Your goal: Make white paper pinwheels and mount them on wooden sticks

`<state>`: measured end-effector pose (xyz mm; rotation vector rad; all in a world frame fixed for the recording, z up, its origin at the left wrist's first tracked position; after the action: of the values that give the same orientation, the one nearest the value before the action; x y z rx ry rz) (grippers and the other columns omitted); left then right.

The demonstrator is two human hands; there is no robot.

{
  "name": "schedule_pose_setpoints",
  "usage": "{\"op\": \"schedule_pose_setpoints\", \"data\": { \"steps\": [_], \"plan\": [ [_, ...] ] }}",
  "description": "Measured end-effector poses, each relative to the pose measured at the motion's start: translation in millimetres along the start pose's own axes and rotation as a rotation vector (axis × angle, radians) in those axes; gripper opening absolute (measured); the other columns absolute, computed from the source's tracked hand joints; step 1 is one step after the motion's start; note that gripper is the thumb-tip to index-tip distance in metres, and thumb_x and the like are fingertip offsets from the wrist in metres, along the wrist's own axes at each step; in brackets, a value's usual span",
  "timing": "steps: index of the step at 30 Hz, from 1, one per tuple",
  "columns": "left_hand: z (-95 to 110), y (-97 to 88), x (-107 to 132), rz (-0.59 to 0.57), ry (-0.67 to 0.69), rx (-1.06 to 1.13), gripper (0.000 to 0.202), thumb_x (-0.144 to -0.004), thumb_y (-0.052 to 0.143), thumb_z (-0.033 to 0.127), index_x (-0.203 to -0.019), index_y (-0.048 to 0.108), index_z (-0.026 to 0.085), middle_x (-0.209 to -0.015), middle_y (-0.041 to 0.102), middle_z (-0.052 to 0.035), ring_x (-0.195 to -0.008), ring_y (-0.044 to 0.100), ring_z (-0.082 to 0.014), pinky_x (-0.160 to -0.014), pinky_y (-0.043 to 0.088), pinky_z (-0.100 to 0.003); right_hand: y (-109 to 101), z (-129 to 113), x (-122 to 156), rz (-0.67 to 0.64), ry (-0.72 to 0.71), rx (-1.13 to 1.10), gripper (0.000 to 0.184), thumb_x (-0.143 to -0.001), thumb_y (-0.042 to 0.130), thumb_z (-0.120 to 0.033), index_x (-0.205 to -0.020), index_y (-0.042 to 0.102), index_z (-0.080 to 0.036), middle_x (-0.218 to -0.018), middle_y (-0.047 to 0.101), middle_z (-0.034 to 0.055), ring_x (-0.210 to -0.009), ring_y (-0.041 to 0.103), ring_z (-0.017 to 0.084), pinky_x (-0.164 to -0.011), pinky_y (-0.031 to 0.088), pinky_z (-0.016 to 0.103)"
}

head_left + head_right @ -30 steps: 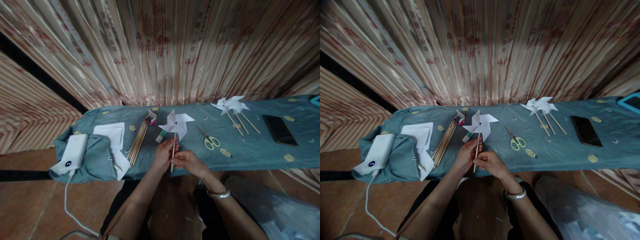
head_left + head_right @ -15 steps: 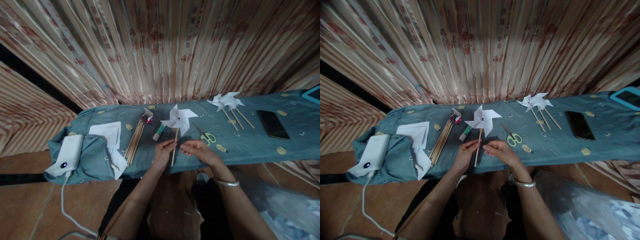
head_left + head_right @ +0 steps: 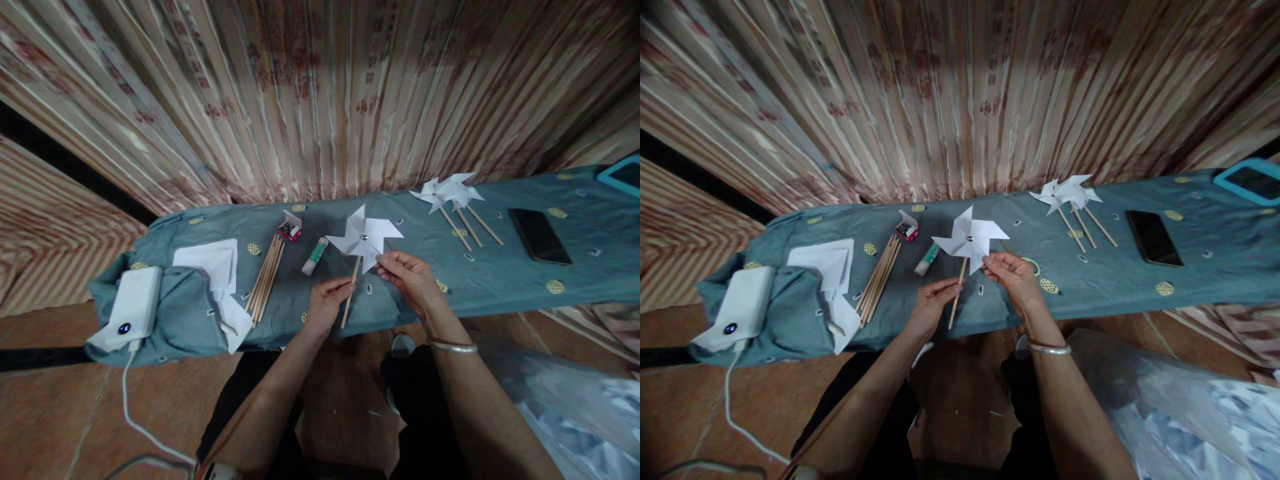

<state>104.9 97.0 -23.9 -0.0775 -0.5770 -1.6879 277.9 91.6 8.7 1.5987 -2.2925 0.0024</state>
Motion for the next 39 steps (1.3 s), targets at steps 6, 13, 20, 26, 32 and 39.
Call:
{"op": "schedule_pose_setpoints", "data": {
  "steps": [6, 13, 20, 26, 32, 39],
  "plan": [
    [-4, -0.9, -2, -0.003, 0.021, -0.017, 0.028, -0.051, 0.085, 0.034, -0.075, 0.079, 0.019, -0.074, 0.075, -0.0036, -0.067, 0.06, -0.0134, -0.071, 0.047, -0.026, 1, 2, 1, -0.005, 0.009, -0.036, 0.038, -0.043, 0.091, -0.044, -0.065, 0.072, -0.019, -0.061, 0.068, -0.0009, -0.052, 0.056, 0.006, -0.051, 0.046, 0.017],
    [-7, -0.3, -3, -0.011, 0.01, 0.013, 0.029, -0.051, 0.085, 0.032, -0.076, 0.079, 0.02, -0.077, 0.076, -0.004, -0.07, 0.062, -0.0138, -0.074, 0.047, -0.027, 5, 3, 3, -0.035, 0.014, -0.043, 0.037, -0.043, 0.091, -0.044, -0.064, 0.072, -0.019, -0.062, 0.07, -0.0003, -0.052, 0.057, 0.005, -0.052, 0.046, 0.016],
    [-5, 1.7, -3, -0.031, 0.026, 0.01, 0.025, -0.055, 0.084, 0.029, -0.077, 0.079, 0.02, -0.082, 0.077, -0.0045, -0.076, 0.065, -0.0151, -0.082, 0.047, -0.028, 9, 5, 4, -0.05, 0.013, -0.03, 0.037, -0.045, 0.09, -0.043, -0.065, 0.071, -0.019, -0.065, 0.071, 0.0009, -0.053, 0.057, 0.007, -0.053, 0.047, 0.02],
    [-5, 2.0, -3, -0.023, 0.018, 0.029, 0.028, -0.052, 0.085, 0.03, -0.077, 0.079, 0.02, -0.08, 0.077, -0.0045, -0.073, 0.064, -0.0154, -0.08, 0.048, -0.029, 15, 7, 6, -0.07, 0.058, -0.034, 0.039, -0.042, 0.09, -0.045, -0.064, 0.071, -0.019, -0.063, 0.071, 0.0005, -0.052, 0.057, 0.007, -0.054, 0.047, 0.019],
    [-4, 0.6, -3, -0.006, 0.02, 0.008, 0.027, -0.052, 0.084, 0.031, -0.076, 0.079, 0.02, -0.076, 0.076, -0.0038, -0.067, 0.062, -0.0133, -0.072, 0.047, -0.026, 23, 6, 10, -0.141, 0.048, 0.03, 0.039, -0.045, 0.088, -0.05, -0.062, 0.071, -0.019, -0.064, 0.072, 0.0016, -0.052, 0.054, 0.007, -0.052, 0.043, 0.02],
    [-1, -2.6, -3, 0.0, 0.04, -0.041, 0.026, -0.056, 0.083, 0.032, -0.078, 0.079, 0.02, -0.078, 0.076, -0.0044, -0.069, 0.061, -0.0143, -0.071, 0.047, -0.027, 8, -5, 13, -0.165, 0.022, 0.026, 0.038, -0.054, 0.085, -0.051, -0.063, 0.071, -0.017, -0.057, 0.067, 0.0021, -0.044, 0.045, 0.005, -0.042, 0.034, 0.02]
  ]
}}
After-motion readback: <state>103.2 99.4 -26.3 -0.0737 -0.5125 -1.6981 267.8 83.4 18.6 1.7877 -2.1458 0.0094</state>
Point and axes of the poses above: each hand's wrist, its own x-axis away from the middle knuckle, its own y-axis out of the palm, z = x × y, the point moved 5 cm from there along -x, towards the middle knuckle
